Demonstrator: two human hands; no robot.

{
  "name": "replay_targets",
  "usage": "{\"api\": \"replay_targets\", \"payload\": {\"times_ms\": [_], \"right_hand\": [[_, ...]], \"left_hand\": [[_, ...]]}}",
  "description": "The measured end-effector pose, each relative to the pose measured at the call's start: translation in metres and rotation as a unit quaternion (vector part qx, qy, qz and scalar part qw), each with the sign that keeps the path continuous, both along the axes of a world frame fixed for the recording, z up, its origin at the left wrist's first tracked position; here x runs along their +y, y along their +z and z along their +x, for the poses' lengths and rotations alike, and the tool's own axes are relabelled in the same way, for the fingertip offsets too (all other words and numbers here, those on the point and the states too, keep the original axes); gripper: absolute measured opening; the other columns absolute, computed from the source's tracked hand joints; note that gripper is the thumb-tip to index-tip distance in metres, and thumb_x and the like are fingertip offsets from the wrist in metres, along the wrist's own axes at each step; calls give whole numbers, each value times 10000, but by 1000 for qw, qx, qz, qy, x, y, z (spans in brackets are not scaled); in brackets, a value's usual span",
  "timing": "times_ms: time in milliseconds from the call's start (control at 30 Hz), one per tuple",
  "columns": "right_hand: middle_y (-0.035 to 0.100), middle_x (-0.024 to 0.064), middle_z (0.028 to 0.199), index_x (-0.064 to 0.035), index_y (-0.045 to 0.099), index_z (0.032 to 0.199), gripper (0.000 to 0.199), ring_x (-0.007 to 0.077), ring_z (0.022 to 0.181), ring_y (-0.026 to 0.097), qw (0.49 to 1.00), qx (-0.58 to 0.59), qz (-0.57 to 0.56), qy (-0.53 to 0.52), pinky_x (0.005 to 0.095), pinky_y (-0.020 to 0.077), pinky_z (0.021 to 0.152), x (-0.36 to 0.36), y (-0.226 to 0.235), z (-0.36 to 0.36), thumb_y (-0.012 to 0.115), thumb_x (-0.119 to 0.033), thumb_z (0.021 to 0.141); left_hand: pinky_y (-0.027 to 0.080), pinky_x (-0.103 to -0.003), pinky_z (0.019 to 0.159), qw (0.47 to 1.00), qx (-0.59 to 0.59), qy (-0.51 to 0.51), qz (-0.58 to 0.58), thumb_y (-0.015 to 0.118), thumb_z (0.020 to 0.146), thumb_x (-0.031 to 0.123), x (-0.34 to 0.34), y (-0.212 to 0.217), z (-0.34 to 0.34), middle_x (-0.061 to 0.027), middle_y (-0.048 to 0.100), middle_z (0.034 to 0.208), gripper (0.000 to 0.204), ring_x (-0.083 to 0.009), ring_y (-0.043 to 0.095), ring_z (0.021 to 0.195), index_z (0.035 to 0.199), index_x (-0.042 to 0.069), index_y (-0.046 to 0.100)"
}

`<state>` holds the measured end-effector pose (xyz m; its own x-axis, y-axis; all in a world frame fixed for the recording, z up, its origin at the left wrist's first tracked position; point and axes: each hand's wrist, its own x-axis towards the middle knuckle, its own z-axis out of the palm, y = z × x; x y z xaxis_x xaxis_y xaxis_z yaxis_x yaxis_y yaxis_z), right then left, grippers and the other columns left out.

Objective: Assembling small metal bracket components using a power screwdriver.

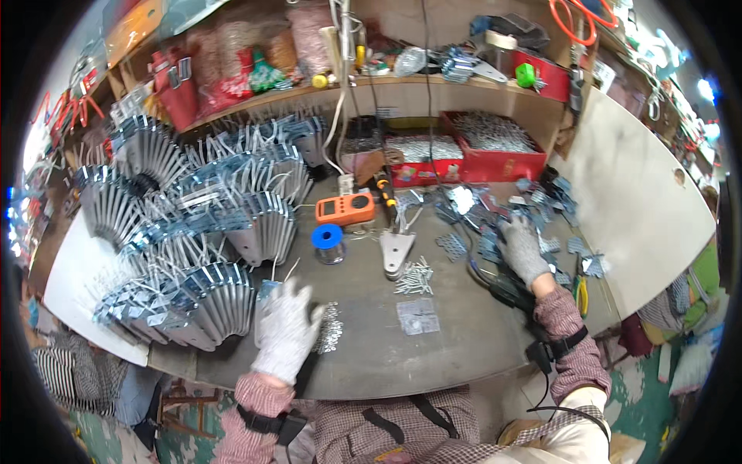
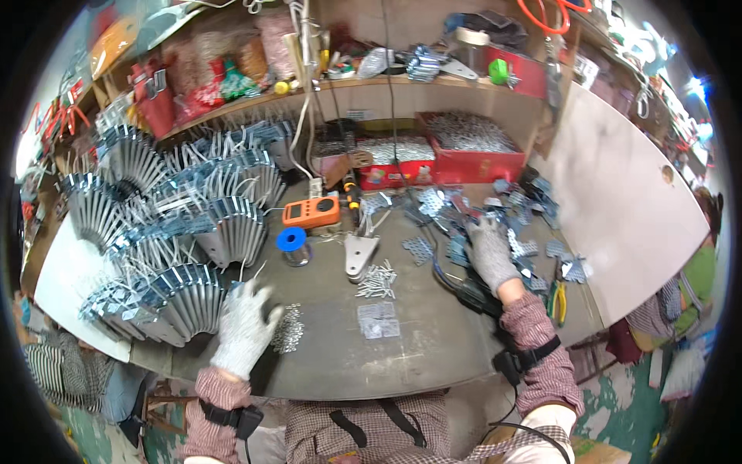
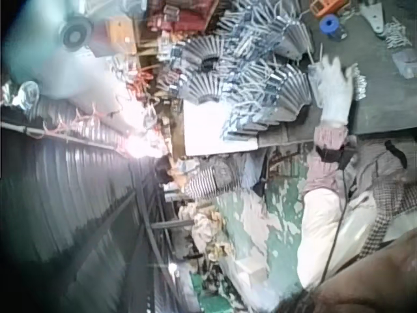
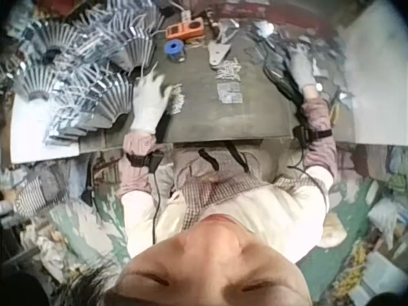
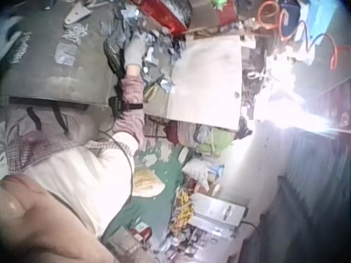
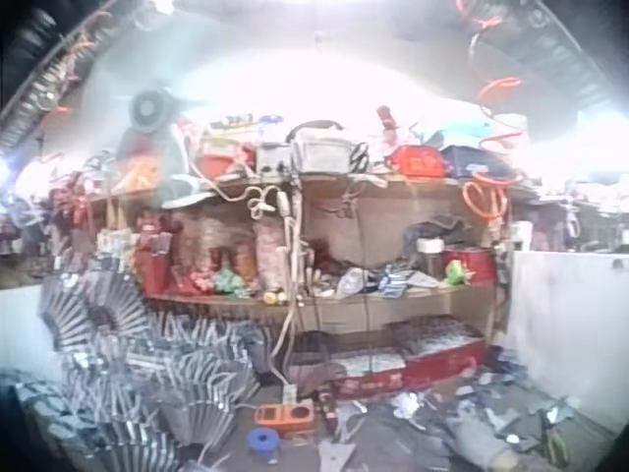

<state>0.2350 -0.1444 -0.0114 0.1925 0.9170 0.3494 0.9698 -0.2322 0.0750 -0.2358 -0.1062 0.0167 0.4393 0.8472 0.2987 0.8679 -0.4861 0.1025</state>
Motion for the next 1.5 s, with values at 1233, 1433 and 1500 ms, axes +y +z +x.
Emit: {"api": "replay_targets", "payload": {"times_ms": [1233,1433,1500], "right_hand": [[651,185,1040,-30,651,1099,253,408,932,672,931,238,-65,270,454,565,805,-54,12,-155,675,-86,852],[650,268,1047,38,532,1191,380,409,984,680,973,125,-162,111,497,556,824,-4,0,-152,670,-100,865],[654,260,1064,35,531,1191,392,420,987,674,971,154,-130,126,501,551,829,-7,3,-149,678,-113,858]], "left_hand": [[526,-479,975,933,-29,-285,-219,768,740,679,-36,-47,80,-210,543,1278,1014,-387,597,1175,1470,42,467],[528,-493,965,935,-55,-284,-206,770,748,670,-37,-51,84,-206,543,1288,965,-379,597,1182,1431,42,502],[524,-496,972,937,-65,-283,-197,770,756,656,-38,-53,84,-207,541,1306,954,-382,586,1204,1437,47,496]]}}
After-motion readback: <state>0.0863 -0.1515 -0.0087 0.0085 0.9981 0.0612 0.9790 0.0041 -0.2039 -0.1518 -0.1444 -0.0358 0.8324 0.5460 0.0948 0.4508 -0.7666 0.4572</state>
